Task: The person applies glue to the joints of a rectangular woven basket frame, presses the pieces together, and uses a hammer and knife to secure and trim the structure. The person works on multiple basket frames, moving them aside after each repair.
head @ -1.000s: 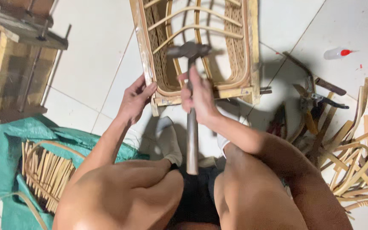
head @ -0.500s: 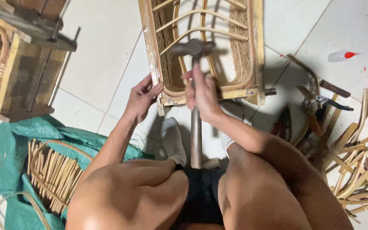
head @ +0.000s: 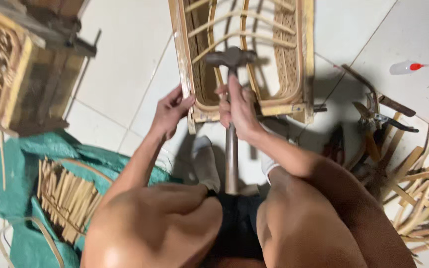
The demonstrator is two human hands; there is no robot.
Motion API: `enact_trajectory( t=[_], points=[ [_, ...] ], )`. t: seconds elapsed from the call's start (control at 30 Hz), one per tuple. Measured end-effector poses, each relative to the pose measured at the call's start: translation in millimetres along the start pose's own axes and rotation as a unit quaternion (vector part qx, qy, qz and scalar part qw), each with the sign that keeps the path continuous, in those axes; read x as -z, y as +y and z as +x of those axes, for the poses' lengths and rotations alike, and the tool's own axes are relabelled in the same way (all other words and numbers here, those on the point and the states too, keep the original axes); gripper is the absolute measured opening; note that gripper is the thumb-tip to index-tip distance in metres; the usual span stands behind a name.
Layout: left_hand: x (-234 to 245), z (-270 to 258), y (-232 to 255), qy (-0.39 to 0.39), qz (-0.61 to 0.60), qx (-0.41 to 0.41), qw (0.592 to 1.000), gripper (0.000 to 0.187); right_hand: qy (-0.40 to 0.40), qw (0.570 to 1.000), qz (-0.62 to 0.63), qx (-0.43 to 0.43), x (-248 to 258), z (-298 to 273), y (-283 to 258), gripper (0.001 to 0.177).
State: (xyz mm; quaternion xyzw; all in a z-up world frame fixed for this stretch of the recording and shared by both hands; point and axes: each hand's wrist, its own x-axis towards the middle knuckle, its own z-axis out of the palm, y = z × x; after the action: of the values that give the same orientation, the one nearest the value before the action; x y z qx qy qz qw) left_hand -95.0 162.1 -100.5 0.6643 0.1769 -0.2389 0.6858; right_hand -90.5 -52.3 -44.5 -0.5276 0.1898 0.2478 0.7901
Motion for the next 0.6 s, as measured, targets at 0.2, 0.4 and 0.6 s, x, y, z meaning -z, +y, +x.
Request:
enact_trajectory(
  t=[0.2,0.4,0.6],
  points=[
    [-6.7,1.4,14.7,-0.030,-0.040,-0.033,0.998,0.062,-0.067,0.997,0.014,-0.021,2.2,3.8,-21.0,0.057],
    [-41.0,18.0,14.2,0.085,0.218,-0.180,0.955,0.084,0.012,0.997,0.069,0.030,5.4,22.3,-42.1,0.054],
    [-43.6,25.1,26.4,0.097,0.280,-0.103,0.950,0.065,-0.012,0.999,0.012,-0.035,-13.9,42.4,-26.7,0.054]
  ],
)
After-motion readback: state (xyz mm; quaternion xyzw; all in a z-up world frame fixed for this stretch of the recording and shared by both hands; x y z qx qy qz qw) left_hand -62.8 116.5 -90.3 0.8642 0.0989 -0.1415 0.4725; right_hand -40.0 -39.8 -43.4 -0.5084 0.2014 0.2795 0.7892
